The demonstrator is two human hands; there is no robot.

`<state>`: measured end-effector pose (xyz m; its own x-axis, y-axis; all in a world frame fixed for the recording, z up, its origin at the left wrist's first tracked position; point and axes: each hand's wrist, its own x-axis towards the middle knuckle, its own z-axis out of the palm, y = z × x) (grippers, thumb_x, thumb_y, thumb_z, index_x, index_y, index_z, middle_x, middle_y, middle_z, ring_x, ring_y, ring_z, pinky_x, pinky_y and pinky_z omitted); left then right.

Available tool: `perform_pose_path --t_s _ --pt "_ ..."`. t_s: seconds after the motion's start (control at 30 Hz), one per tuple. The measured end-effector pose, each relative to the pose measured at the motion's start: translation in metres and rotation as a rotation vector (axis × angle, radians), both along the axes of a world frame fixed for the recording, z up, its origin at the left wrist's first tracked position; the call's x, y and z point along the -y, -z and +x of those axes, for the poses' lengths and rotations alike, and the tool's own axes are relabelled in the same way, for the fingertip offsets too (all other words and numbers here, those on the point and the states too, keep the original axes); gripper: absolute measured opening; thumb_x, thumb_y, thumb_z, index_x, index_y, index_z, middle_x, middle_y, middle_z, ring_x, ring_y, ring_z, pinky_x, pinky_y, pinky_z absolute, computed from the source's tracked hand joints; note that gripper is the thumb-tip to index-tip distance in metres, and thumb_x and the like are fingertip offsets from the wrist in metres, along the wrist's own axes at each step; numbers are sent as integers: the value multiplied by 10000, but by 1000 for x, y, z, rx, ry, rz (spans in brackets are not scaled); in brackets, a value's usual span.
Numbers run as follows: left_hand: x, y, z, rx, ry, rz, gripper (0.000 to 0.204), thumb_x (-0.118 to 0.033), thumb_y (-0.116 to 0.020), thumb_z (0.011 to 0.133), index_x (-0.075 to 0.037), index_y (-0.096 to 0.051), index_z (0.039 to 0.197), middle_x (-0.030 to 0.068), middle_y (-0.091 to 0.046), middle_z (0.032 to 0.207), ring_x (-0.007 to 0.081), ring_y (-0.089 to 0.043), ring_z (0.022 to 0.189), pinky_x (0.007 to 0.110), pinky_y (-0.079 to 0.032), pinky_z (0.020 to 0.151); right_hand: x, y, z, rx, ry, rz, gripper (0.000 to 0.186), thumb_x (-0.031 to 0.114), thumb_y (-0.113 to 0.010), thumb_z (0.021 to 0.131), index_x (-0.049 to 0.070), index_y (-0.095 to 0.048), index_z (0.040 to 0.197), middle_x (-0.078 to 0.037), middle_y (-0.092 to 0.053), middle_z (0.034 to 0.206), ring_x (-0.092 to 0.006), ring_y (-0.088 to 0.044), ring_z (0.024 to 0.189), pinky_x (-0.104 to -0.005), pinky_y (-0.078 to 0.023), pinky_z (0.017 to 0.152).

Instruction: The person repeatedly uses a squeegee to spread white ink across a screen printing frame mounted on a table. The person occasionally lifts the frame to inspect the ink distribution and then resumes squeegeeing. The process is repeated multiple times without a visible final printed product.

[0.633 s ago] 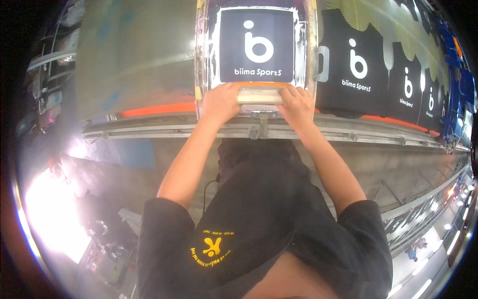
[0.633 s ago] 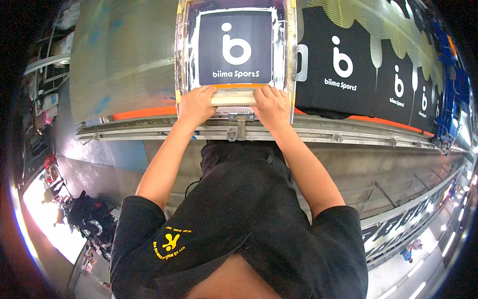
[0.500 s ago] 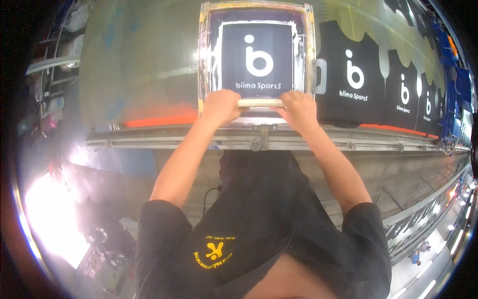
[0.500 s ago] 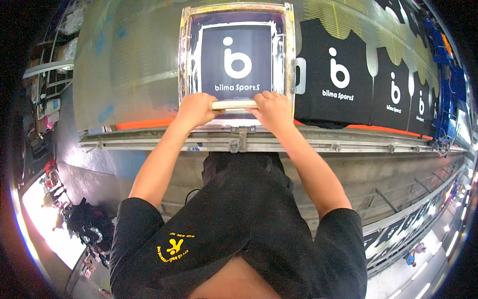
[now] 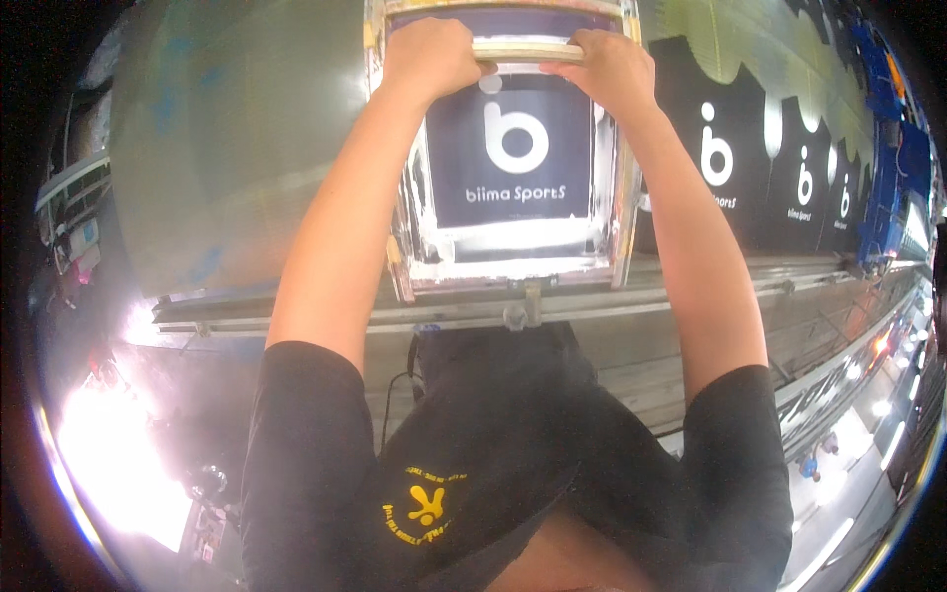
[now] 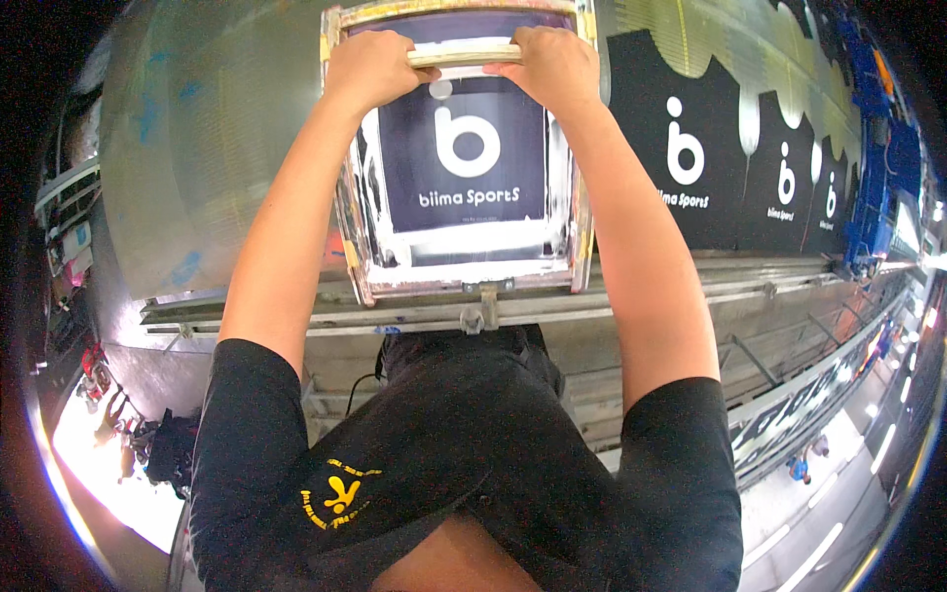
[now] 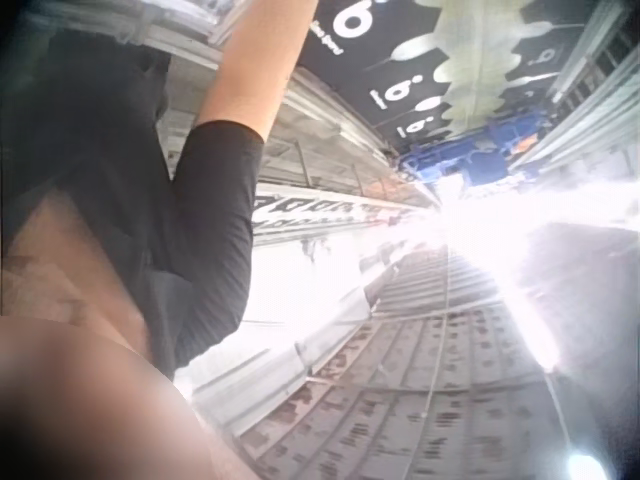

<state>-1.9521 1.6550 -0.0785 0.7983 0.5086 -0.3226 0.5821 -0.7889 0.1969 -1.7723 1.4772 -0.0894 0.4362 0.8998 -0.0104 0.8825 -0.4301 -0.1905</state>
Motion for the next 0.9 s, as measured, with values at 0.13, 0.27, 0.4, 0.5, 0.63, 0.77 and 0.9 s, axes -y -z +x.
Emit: perform_pose_path --t_s 0.13,0.27,0.4,0.5,0.63,0.77,0.9 --pt "49 -3 -37 -10 -41 -53 414 -560 -806 857 -168 -841 987 126 -803 925 365 -774 892 498 -611 790 49 6 -34 -13 -10 31 492 614 -846 811 136 -782 909 -45 -741 819 -293 -736 829 -452 -569 710" --pt "135 -5 -99 -117 -65 -79 323 -468 -789 881 -178 -820 1020 93 -802 965 346 -773 942 489 -616 817 135 4 -99 -13 -70 94 381 400 -960 685 149 -771 899 -62 -743 854 -302 -722 832 -445 -568 704" --pt "225 4 -172 14 -65 -104 349 -303 -797 835 -161 -768 1153 62 -775 1136 315 -757 1028 472 -621 857 228 10 -160 -73 -123 256 428 228 -948 616 133 -663 922 -24 -656 901 -250 -664 863 -407 -506 792" --pt "260 14 -203 206 -86 -42 437 -198 -795 787 -148 -733 1218 53 -746 1230 318 -739 1081 473 -615 892 259 12 -177 -64 -155 267 443 176 -927 630 119 -658 978 -39 -655 981 -258 -658 954 -416 -500 842" --pt "299 5 -228 291 -65 -27 552 -129 -780 752 -127 -687 1296 76 -713 1304 327 -701 1161 470 -598 944 287 -10 -193 -132 -204 172 439 152 -906 657 108 -660 1017 -55 -649 1053 -265 -644 1040 -433 -493 888" --pt "300 -26 -233 146 38 -92 476 -193 -777 768 -116 -726 1234 98 -748 1207 325 -729 1092 478 -607 885 303 -37 -189 -251 -245 208 398 129 -899 663 113 -692 1003 -59 -676 1004 -293 -646 957 -424 -499 825" --pt "228 -43 -184 142 102 -120 277 -399 -802 841 -168 -795 995 102 -780 953 348 -761 871 520 -601 744 256 -36 -146 -214 -215 271 300 203 -890 712 121 -721 945 -56 -682 896 -298 -673 877 -445 -520 803"
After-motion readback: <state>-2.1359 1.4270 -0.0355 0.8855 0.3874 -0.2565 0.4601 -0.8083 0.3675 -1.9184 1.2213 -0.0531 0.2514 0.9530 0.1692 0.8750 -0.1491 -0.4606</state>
